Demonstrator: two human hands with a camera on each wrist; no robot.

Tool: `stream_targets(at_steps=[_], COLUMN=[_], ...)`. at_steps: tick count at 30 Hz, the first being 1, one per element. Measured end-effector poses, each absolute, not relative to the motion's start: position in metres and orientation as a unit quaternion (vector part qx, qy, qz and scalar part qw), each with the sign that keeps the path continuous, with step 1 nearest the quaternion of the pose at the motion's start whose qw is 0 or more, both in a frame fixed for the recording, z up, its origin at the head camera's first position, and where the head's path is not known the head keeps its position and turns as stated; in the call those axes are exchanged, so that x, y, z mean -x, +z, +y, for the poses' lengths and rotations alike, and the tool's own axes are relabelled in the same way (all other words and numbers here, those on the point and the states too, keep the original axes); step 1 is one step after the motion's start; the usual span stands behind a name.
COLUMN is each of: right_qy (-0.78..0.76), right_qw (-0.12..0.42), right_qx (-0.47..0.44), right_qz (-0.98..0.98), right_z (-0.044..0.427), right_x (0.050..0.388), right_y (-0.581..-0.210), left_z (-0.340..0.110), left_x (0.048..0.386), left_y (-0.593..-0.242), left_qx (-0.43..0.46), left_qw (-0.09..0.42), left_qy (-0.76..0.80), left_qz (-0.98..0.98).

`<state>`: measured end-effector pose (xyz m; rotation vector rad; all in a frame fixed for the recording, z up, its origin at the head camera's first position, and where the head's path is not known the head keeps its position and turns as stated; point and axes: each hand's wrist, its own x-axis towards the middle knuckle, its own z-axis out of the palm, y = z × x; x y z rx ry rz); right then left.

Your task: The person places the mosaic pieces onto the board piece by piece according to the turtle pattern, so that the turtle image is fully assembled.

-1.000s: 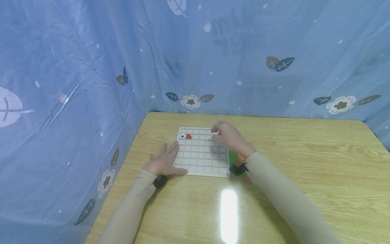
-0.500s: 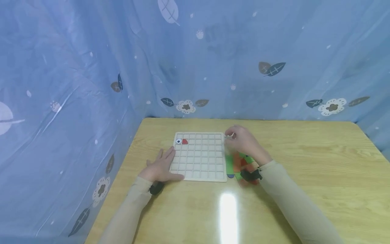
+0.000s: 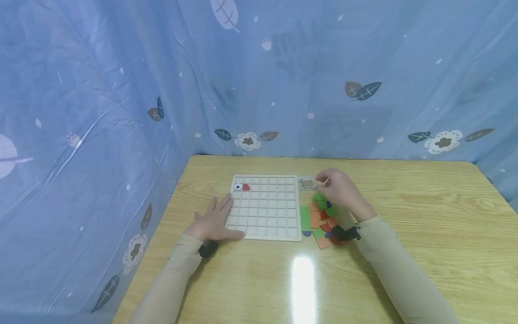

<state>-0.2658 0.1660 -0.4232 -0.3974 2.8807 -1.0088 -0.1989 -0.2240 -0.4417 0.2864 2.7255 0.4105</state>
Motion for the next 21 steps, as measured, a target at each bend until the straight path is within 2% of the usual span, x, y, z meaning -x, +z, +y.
stream_targets(at_steps=[7,21], right_qy=[-0.324,-0.282], right_qw=[0.046,0.051], right_qx=[0.120,0.160], right_qz=[0.937,0.945], right_z=[0.175,0.172], right_x=[0.266,0.272], right_y=[-0.430,-0.449], left_z=[-0.224,-0.224], left_x=[0.200,0.200], left_y=[-0.441,-0.442], left_qx=[-0.106,-0.105], left_qw=[0.184,0.184], left_qy=[0.145,0.147], left_qz=[0.966,0.966])
